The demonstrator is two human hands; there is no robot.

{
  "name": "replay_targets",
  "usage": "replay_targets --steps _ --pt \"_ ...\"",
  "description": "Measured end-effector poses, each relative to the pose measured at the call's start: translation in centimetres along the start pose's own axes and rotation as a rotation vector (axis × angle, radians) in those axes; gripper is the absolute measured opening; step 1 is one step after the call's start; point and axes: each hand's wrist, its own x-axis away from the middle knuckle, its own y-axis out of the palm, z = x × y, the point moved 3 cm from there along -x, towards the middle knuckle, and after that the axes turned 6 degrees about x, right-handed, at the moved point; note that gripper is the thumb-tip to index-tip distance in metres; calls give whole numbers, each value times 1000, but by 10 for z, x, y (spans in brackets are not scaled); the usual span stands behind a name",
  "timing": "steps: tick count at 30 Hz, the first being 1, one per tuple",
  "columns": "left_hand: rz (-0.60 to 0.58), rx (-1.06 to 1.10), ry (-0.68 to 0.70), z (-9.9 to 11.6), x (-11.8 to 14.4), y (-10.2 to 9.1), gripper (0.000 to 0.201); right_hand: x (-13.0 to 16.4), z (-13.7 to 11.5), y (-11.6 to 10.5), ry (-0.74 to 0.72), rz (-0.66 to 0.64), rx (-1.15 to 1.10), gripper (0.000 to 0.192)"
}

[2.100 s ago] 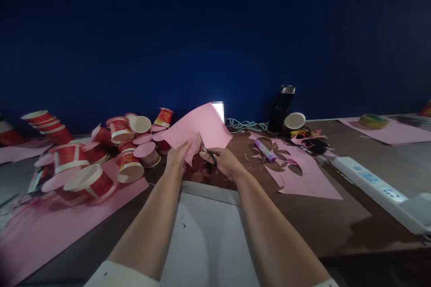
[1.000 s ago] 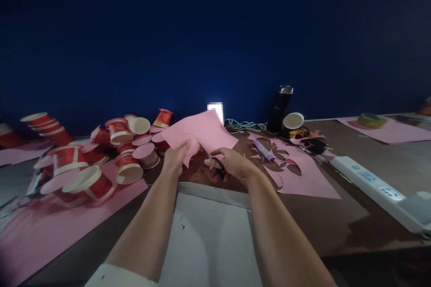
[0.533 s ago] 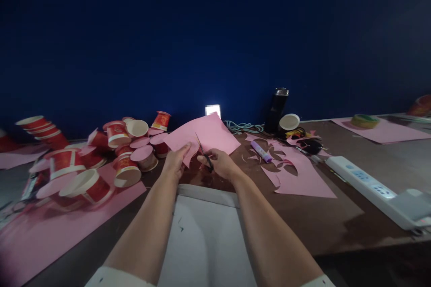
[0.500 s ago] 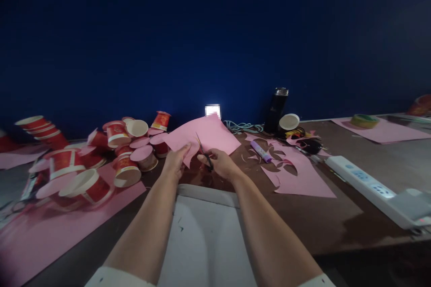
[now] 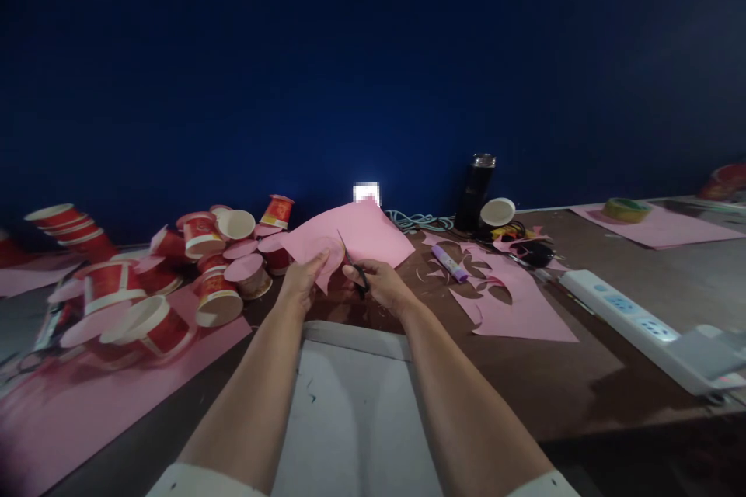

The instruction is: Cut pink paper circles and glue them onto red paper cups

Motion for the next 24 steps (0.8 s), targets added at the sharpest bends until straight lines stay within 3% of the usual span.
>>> replay_targets --steps 2,24 --pt "-49 -7 -6 -1 -1 0 50 1 -1 0 1 11 2 47" --pt "-14 5 -14 5 2 2 45 -1 3 -3 -31 25 34 45"
